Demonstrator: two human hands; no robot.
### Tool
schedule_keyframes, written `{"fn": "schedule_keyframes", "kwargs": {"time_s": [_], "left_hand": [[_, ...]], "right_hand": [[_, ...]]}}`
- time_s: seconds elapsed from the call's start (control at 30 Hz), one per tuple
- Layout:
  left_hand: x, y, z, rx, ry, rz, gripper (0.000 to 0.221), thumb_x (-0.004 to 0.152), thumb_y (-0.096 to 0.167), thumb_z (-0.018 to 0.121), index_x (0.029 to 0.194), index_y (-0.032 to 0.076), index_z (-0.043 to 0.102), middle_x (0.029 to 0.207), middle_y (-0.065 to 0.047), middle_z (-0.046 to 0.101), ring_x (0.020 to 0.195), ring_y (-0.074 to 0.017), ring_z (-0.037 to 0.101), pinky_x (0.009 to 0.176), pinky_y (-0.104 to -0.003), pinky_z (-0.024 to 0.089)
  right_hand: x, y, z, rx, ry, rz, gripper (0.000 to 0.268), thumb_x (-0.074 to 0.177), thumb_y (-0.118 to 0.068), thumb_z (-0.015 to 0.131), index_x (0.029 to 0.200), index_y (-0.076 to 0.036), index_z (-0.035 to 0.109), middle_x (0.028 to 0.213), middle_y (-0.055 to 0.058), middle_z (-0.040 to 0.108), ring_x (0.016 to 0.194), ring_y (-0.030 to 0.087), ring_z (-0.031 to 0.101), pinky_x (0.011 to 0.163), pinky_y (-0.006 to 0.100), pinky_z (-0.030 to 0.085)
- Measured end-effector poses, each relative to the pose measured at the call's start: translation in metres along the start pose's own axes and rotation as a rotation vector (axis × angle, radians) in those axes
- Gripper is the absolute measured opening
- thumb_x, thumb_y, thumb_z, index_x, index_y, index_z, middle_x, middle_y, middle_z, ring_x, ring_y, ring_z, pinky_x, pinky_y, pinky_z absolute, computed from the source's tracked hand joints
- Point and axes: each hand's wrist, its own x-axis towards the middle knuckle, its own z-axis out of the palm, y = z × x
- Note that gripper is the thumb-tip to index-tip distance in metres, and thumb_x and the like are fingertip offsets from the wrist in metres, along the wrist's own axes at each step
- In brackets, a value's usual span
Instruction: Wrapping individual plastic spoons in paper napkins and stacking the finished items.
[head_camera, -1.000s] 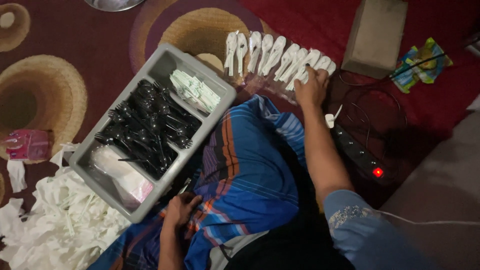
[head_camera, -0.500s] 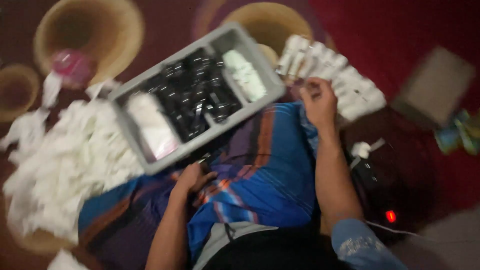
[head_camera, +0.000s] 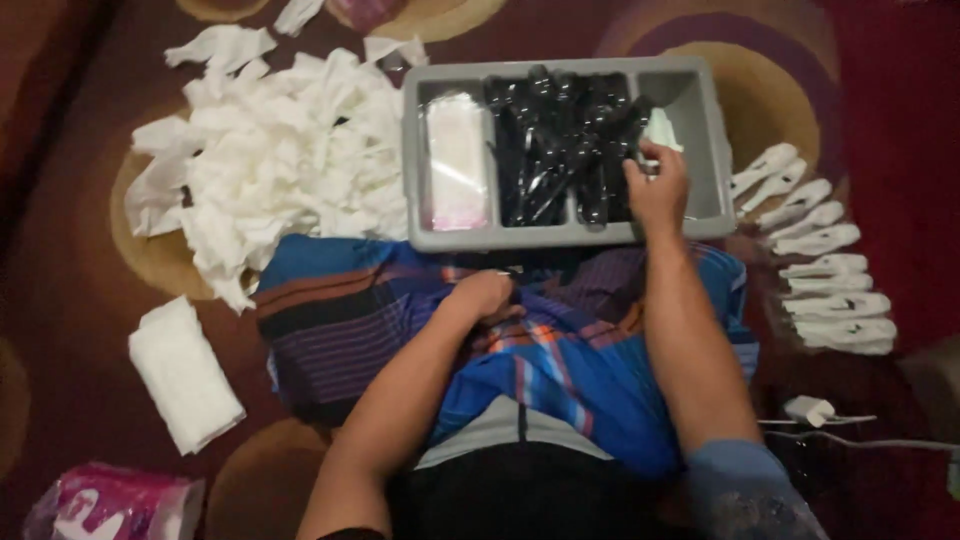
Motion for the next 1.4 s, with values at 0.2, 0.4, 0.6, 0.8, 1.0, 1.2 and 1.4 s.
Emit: {"fn": "schedule_keyframes", "kwargs": {"time_s": [0.2,0.4,0.6,0.8,1.0,1.2,1.4], "left_hand": [[-0.011,0.001,-0.008,-0.058,0.024,0.001,0.046,0.085,0.044,0.068,0.102,0.003,0.078,0.105,-0.022,0.077,0.109,-0.0394,0.072,0.091,-0.05,0.059],[-0.01,0.001,-0.009,-0.022,0.005,0.007,0.052,0.085,0.054,0.067,0.107,0.007,0.077,0.107,-0.019,0.077,0.112,-0.0356,0.071,0.094,-0.047,0.059],[-0.01,0.007,-0.011,0.008,-0.048,-0.063,0.053,0.087,0.051,0.066,0.112,0.005,0.076,0.111,-0.02,0.076,0.115,-0.0361,0.07,0.096,-0.047,0.059],[-0.018,0.012,-0.018,0.017,-0.054,-0.054,0.052,0.088,0.051,0.064,0.114,0.007,0.076,0.114,-0.021,0.075,0.117,-0.037,0.069,0.097,-0.048,0.058],[-0.023,0.014,-0.023,0.055,-0.067,-0.05,0.053,0.089,0.052,0.063,0.115,0.007,0.075,0.113,-0.021,0.075,0.116,-0.0357,0.069,0.097,-0.046,0.058],[-0.014,0.01,-0.013,0.025,-0.03,-0.065,0.053,0.088,0.053,0.065,0.11,0.006,0.077,0.109,-0.021,0.076,0.113,-0.0363,0.071,0.095,-0.047,0.059],[0.003,-0.003,0.004,0.006,0.011,-0.009,0.05,0.087,0.05,0.067,0.099,0.003,0.078,0.102,-0.023,0.077,0.107,-0.0395,0.073,0.09,-0.051,0.06]], "right_hand": [[-0.011,0.02,0.009,-0.114,-0.2,0.19,0.048,0.084,-0.017,0.088,0.127,-0.011,0.067,0.102,0.009,0.07,0.085,0.029,0.069,0.074,0.04,0.055],[-0.016,0.003,0.004,-0.208,-0.225,0.248,0.04,0.084,-0.024,0.086,0.119,-0.018,0.068,0.096,0.001,0.075,0.088,0.024,0.074,0.077,0.038,0.057],[-0.016,0.001,0.002,-0.002,-0.205,0.277,0.041,0.083,-0.012,0.083,0.121,-0.013,0.067,0.09,0.002,0.072,0.081,0.016,0.07,0.076,0.032,0.055],[-0.019,0.035,0.015,0.065,-0.236,0.253,0.025,0.084,-0.015,0.079,0.109,-0.019,0.075,0.084,0.0,0.071,0.078,0.013,0.07,0.074,0.031,0.056],[-0.017,0.025,0.009,0.059,-0.197,0.239,0.023,0.084,-0.017,0.079,0.107,-0.02,0.076,0.085,0.0,0.073,0.078,0.015,0.07,0.076,0.034,0.056],[-0.016,0.021,0.004,0.152,-0.122,0.261,0.024,0.085,-0.018,0.079,0.109,-0.017,0.076,0.086,0.003,0.073,0.078,0.015,0.067,0.075,0.033,0.054],[-0.01,0.059,0.009,0.144,-0.116,0.176,0.02,0.092,-0.018,0.078,0.11,-0.012,0.074,0.092,0.013,0.07,0.083,0.025,0.066,0.077,0.04,0.052]]}}
